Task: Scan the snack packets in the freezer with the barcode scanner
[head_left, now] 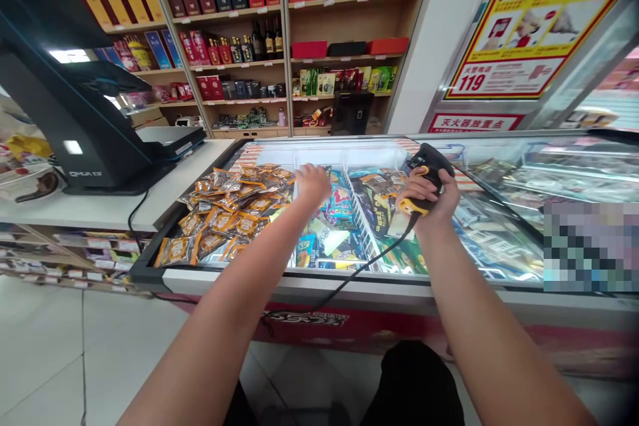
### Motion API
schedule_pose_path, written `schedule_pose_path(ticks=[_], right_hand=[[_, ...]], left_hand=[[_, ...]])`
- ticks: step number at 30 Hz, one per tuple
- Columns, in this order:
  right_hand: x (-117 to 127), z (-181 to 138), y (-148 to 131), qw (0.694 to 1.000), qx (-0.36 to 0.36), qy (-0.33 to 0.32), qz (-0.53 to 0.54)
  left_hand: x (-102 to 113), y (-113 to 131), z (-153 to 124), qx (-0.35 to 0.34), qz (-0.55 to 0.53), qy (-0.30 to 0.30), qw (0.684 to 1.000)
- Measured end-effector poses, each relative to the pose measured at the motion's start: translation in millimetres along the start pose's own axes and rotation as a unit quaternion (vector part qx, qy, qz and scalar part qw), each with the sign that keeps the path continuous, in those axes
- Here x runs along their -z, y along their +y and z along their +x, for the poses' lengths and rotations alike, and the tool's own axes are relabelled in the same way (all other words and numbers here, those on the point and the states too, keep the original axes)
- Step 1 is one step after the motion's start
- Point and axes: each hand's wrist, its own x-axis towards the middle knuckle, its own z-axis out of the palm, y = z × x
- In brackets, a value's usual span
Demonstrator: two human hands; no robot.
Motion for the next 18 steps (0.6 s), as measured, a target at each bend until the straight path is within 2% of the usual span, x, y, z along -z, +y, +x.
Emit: schedule_pose_path(ticks=[3,6,9,14,18], right_hand=[[-2,0,1,1.0,-0.003,0.006,0.001],[-4,0,3,1.0,0.002,0.01,-0.024],[-6,-1,5,0.997,0.017,0.016,-0.074],[-3,-1,5,0.985,0.051,0.021,-0.165],[0,0,6,0.981,0.048,0.019,-0.187]], left_hand=[[5,-47,7,0.082,0.037,-0.038,0.995],[6,-63,2,0.057,0.027,-0.066,0.996],[6,-52,-8,-0.009,0.013,-0.05,0.999],[7,-15,-30,-0.125,-0.039,-0.036,0.991],[-1,-2,-53,-0.22,-0.083,0.021,0.972]])
